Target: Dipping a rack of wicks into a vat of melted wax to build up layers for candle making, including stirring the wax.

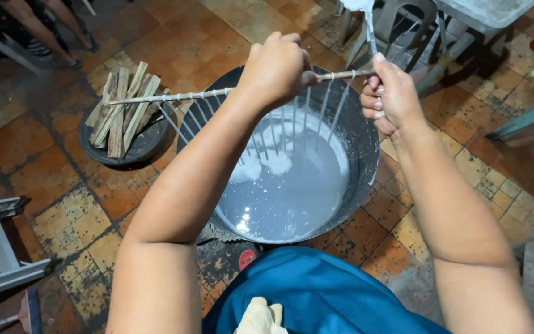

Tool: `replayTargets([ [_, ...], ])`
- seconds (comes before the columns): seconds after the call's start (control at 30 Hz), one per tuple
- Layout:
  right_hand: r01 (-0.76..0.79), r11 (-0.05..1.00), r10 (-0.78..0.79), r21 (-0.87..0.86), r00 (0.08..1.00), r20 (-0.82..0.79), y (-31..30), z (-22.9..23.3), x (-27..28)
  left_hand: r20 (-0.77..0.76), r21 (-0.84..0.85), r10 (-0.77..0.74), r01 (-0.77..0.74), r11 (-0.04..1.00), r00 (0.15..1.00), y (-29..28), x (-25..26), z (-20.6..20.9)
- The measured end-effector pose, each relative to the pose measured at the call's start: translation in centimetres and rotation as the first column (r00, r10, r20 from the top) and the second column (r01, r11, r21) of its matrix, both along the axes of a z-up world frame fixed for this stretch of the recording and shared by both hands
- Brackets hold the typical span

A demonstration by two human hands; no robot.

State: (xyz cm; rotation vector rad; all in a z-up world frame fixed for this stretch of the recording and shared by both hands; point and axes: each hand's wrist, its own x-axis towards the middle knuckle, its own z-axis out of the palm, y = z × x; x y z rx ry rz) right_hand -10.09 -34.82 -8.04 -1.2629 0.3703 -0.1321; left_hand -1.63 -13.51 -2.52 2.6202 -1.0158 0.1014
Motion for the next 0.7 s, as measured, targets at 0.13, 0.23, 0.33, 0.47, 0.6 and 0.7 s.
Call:
replayTargets([
  [0.13, 0.007, 1.0, -0.007, 0.0, 1.0, -0.009, 0.6, 0.3, -0.3, -0.024, -0.027, 0.004, -0.005, 1.0, 1.0, -0.2, -0.4, -0.3],
  [0.23, 0.022, 1.0, -0.021, 0.022, 1.0, -0.009, 0.4, -0.3, 0.0, -0.017, -0.06, 0.001, -0.002, 0.998, 1.0, -0.4, -0.1, -0.9],
  [0.33, 0.026, 0.999, -0.026, 0.036, 1.0, -0.003, 0.4, -0.6, 0.0, -0.026, -0.099, -0.002, -0.001, 0.995, 1.0, -0.6, 0.1, -1.5],
  [0.47, 0.026, 0.999, -0.025, 0.031, 1.0, -0.016, 0.9, -0.8, 0.1, -0.034, -0.07, 0.014, -0.017, 0.997, 0.999, -0.6, 0.8, -2.6],
  [0.6, -0.013, 0.999, 0.014, 0.036, 0.999, -0.035, 1.2, -1.1, 0.1, -0.077, -0.005, 0.023, -0.023, 1.0, 0.997, 0.1, -0.4, -0.6],
  [0.7, -0.029, 0.999, 0.03, 0.021, 0.999, -0.038, 0.7, -0.9, -0.1, 0.067, -0.107, -0.054, 0.061, 0.992, 0.996, 3.4, 1.9, 0.6],
])
